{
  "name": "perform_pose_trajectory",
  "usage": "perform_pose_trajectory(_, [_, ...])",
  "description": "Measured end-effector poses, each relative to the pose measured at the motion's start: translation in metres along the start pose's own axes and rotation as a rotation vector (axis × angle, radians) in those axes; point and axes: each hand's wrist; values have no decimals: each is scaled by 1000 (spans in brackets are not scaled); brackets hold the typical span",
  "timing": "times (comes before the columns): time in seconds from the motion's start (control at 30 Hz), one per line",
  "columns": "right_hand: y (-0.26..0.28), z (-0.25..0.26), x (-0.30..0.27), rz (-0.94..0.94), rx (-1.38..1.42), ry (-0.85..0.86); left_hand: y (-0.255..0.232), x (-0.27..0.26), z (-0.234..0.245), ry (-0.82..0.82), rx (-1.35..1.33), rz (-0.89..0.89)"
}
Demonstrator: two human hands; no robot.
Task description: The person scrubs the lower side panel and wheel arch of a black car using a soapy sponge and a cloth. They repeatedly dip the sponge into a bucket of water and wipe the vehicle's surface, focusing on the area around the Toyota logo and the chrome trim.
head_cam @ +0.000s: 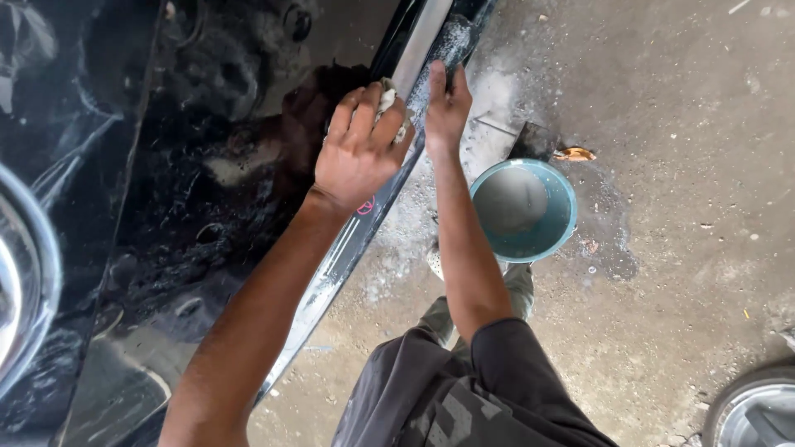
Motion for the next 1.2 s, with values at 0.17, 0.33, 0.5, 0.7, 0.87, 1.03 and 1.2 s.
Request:
perform_pose_trajectory(0.17, [-20, 7, -162, -27, 60, 5, 2, 5, 3, 33, 4, -4])
perform_pose_trajectory(0.33, [-11, 8, -120, -75, -180, 39, -3, -2, -2, 48, -15, 22])
perform_pose_trajectory(0.5, [-15, 4, -63, -231, 3, 63, 0, -4, -3, 22, 29, -4])
perform_pose_trajectory(0.7, [-26, 10, -192, -28, -44, 80, -1, 3, 1, 60, -43, 27])
perform_pose_trajectory(0.87, [-13, 2, -24, 6, -44, 0, -2, 11, -2, 21, 19, -21])
perform_pose_trajectory(1.03, [-21, 7, -135, 76, 119, 37, 0, 13, 5, 21, -41, 5])
perform_pose_trajectory(1.2, [-6, 6, -96, -45, -38, 20, -3, 6, -4, 17, -2, 22])
Point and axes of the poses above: each hand's wrist, its own x-axis towards the middle knuckle, its own z-axis out of the back of the hand, y = z × x, and after that the axes turned 7 degrees about -y, right-handed
